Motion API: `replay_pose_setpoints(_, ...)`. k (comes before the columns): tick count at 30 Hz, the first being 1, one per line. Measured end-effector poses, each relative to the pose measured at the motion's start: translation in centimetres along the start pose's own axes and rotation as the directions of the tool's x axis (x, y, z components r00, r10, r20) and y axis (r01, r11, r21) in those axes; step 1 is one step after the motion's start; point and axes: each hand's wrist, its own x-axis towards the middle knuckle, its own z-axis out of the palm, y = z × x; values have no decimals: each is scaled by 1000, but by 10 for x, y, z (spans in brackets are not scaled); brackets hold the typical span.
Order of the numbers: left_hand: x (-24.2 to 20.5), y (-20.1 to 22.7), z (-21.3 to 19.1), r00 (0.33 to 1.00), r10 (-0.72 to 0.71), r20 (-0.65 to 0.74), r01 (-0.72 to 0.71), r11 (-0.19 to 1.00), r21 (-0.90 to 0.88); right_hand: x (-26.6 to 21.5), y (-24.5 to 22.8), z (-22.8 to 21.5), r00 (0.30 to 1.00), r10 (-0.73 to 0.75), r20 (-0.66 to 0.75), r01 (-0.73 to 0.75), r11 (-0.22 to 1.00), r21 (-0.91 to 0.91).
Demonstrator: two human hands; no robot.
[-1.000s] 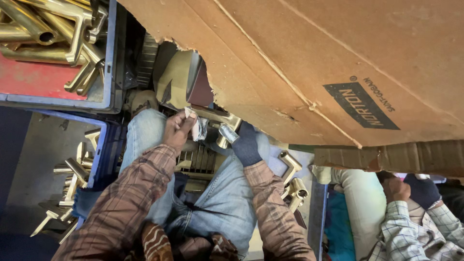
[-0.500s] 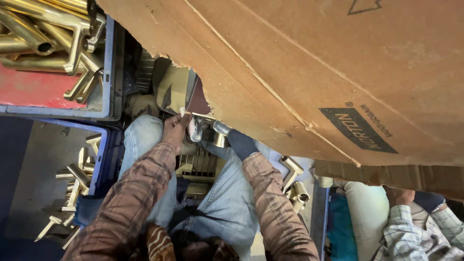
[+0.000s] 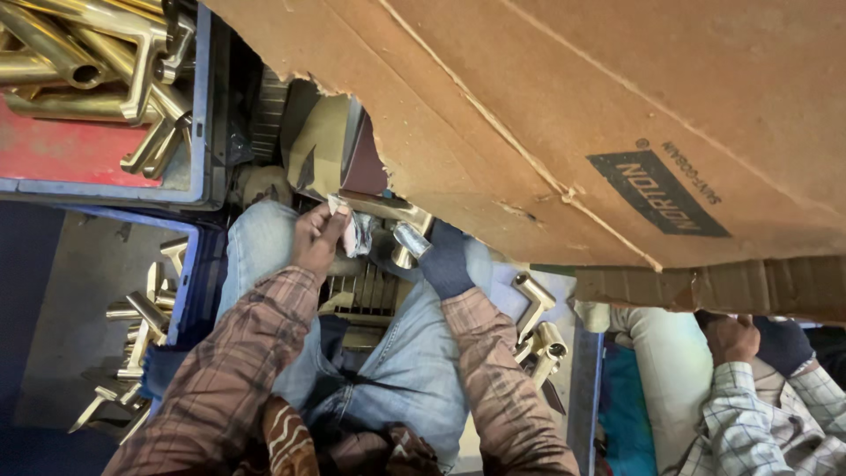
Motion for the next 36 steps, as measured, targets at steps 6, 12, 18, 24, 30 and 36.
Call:
replay_pose_setpoints(6,30,-23,-12,966,-199,-165,213,974,72,16,19,13,918,293,266,-325,942,85)
replay_pose_setpoints(12,47,-32,-14,946,-229,-228,246,968,52,22,34,21,911,265,316,-246,964,-98)
replay_pose_setpoints(18,7,9,-7,991,-108,-82,117,986,115,10,2,8,989,106,105,-101,993,-56)
replay_pose_setpoints(24,-4,11,-12,999,39,10,-40,999,21,1,-10,8,999,44,9,-44,996,82)
replay_pose_setpoints(30,34,-16,-21,977,-143,-159,153,987,55,20,19,28,952,210,222,-209,978,-29)
replay_pose_setpoints(36,38,-15,-23,959,-202,-198,214,976,39,24,27,35,936,210,282,-201,978,-59)
